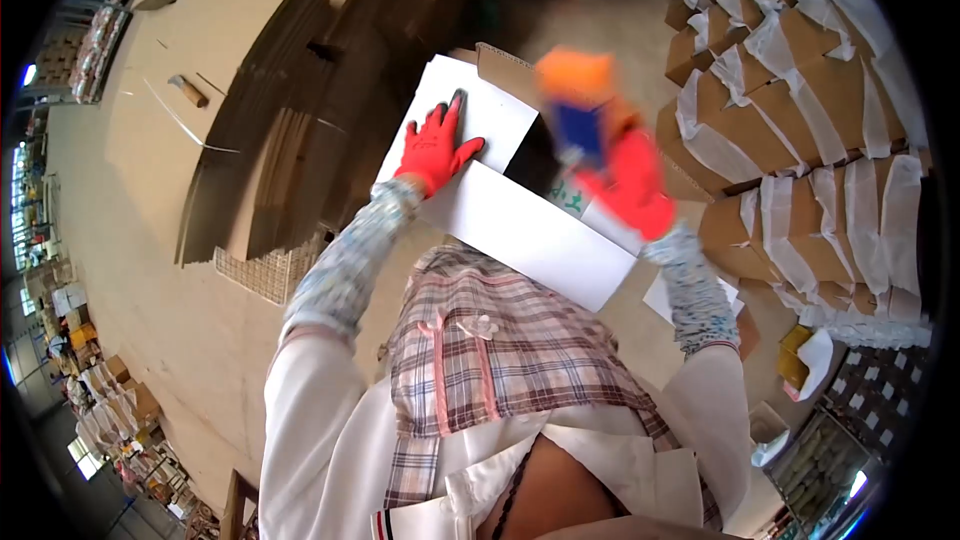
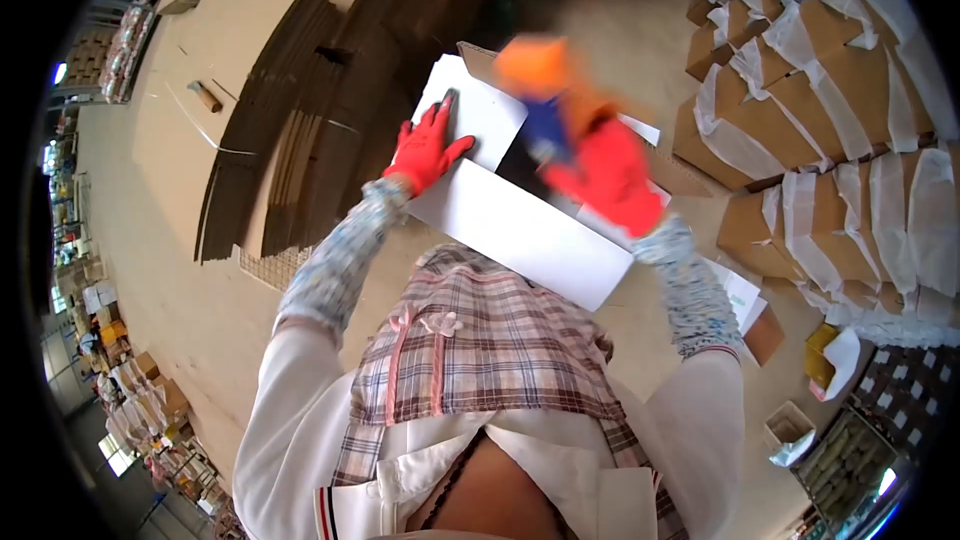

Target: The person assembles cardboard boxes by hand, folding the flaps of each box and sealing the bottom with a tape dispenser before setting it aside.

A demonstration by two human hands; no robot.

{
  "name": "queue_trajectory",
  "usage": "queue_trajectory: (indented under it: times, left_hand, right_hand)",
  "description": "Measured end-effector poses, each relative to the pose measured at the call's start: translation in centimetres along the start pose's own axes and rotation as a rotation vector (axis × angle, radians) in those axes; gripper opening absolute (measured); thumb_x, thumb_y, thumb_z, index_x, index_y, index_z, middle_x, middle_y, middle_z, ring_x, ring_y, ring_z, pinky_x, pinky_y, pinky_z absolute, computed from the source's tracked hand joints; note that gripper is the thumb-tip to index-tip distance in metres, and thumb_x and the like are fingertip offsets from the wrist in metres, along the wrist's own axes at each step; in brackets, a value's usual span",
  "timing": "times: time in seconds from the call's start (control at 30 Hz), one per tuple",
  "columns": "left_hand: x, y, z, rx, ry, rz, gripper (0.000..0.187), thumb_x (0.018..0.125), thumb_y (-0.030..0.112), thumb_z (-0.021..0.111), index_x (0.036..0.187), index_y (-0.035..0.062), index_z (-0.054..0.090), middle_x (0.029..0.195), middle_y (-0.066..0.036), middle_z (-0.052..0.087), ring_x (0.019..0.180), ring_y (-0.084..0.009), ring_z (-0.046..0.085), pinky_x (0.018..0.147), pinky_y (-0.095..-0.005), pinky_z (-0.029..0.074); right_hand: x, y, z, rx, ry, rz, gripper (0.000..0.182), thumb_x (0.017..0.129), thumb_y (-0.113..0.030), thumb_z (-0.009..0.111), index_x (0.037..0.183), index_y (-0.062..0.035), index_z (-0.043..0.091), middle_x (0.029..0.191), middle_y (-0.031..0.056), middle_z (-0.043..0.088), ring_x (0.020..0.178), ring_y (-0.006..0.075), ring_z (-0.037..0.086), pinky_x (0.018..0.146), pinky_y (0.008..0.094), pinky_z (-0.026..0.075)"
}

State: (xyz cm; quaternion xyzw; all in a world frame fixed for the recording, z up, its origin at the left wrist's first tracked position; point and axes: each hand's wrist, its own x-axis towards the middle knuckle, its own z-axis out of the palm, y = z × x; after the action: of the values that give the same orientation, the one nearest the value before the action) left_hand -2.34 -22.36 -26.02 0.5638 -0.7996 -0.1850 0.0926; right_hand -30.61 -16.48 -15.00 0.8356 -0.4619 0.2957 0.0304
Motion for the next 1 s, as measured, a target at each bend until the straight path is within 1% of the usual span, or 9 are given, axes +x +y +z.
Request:
queue_trajectory:
  times: [0.07, 0.13, 0.2, 0.33, 0.43, 0.53, 0.6, 0.73, 1.0]
  left_hand:
    - [1.6, 1.0, 0.7, -0.319, 0.073, -0.08, 0.069, 0.088, 0.048, 0.053, 0.141, 0.0093, 0.031, 0.134, -0.023, 0.044, 0.121, -0.0373, 0.045, 0.105, -0.0432, 0.03]
    - [1.3, 0.5, 1.3, -0.587, 0.094, -0.219, 0.066, 0.09, 0.045, 0.052, 0.142, 0.0095, 0.031, 0.125, -0.022, 0.053, 0.114, -0.035, 0.053, 0.101, -0.0374, 0.036]
    - [1.8, -1.9, 3.4, -1.678, 0.229, -0.346, 0.045, 0.097, 0.031, 0.044, 0.134, 0.0051, 0.044, 0.12, -0.018, 0.058, 0.112, -0.0256, 0.055, 0.097, -0.0334, 0.04]
    - [1.0, -4.1, 5.9, -0.6, 0.238, 0.104, 0.044, 0.098, 0.034, 0.041, 0.13, 0.0042, 0.047, 0.119, -0.021, 0.058, 0.112, -0.0326, 0.054, 0.095, -0.0349, 0.04]
    - [1.2, -1.0, 2.8, -0.649, -0.003, -0.271, 0.048, 0.094, 0.04, 0.048, 0.131, 0.008, 0.047, 0.116, -0.023, 0.058, 0.111, -0.0362, 0.053, 0.094, -0.0357, 0.041]
    - [1.3, -2.0, 3.9, -0.726, 0.039, -0.133, 0.05, 0.095, 0.036, 0.048, 0.134, 0.0054, 0.042, 0.122, -0.019, 0.057, 0.114, -0.0318, 0.053, 0.095, -0.0346, 0.041]
    - [1.0, -4.5, 2.6, -1.587, -0.279, -0.47, 0.05, 0.096, 0.029, 0.048, 0.137, 0.0034, 0.038, 0.133, -0.011, 0.05, 0.122, -0.0194, 0.047, 0.101, -0.0289, 0.036]
    - [-0.5, 1.7, -11.6, -1.118, -0.237, 0.32, 0.04, 0.096, 0.022, 0.049, 0.132, 0.0045, 0.046, 0.133, -0.011, 0.049, 0.12, -0.0213, 0.045, 0.102, -0.0336, 0.035]
    - [-2.3, 2.7, -13.5, -1.1, -0.433, 0.094, 0.024, 0.083, 0.014, 0.06, 0.101, -0.0015, 0.061, 0.106, -0.014, 0.058, 0.107, -0.0286, 0.051, 0.093, -0.0379, 0.039]
  right_hand:
    - [1.7, 4.1, -4.9, 0.37, 0.057, 0.627, 0.028, 0.078, -0.021, 0.069, 0.094, 0.0002, 0.06, 0.081, 0.0145, 0.059, 0.071, 0.031, 0.057, 0.062, 0.0391, 0.045]
    - [-1.3, 7.0, -5.2, 0.221, 0.066, 0.645, 0.029, 0.078, -0.021, 0.07, 0.094, 0.0008, 0.06, 0.08, 0.0138, 0.061, 0.07, 0.0292, 0.059, 0.059, 0.0374, 0.046]
    - [-6.5, 5.7, -2.2, -0.087, 0.046, 0.714, 0.034, 0.079, -0.019, 0.069, 0.104, -0.0002, 0.057, 0.09, 0.0122, 0.06, 0.075, 0.0284, 0.059, 0.067, 0.0372, 0.047]
    - [-11.8, -2.1, 4.0, -0.116, -0.047, 0.527, 0.04, 0.075, -0.017, 0.072, 0.108, -0.0008, 0.057, 0.1, 0.0182, 0.057, 0.085, 0.0326, 0.056, 0.073, 0.0408, 0.045]
    - [-6.5, -2.4, 2.2, 0.387, -0.106, 0.666, 0.037, 0.074, -0.019, 0.072, 0.102, 0.0009, 0.058, 0.094, 0.0167, 0.059, 0.092, 0.0369, 0.054, 0.079, 0.0442, 0.043]
    - [-0.6, -2.5, 3.7, 0.407, -0.207, -0.015, 0.037, 0.076, -0.024, 0.07, 0.101, 0.0005, 0.059, 0.093, 0.0135, 0.063, 0.086, 0.031, 0.059, 0.082, 0.0383, 0.044]
    - [-1.2, -2.5, 7.2, 0.394, -0.217, -0.2, 0.037, 0.076, -0.026, 0.07, 0.102, -0.0016, 0.059, 0.095, 0.0124, 0.064, 0.087, 0.0278, 0.06, 0.082, 0.0361, 0.044]
    - [-2.3, -2.1, 9.3, 0.476, -0.309, -0.229, 0.042, 0.076, -0.031, 0.069, 0.105, -0.003, 0.06, 0.102, 0.0137, 0.063, 0.092, 0.0252, 0.061, 0.086, 0.0363, 0.044]
    - [-1.1, -2.4, 7.3, 0.617, -0.345, -0.217, 0.033, 0.074, -0.029, 0.07, 0.098, -0.0073, 0.062, 0.099, 0.0098, 0.064, 0.095, 0.0252, 0.059, 0.087, 0.0363, 0.044]
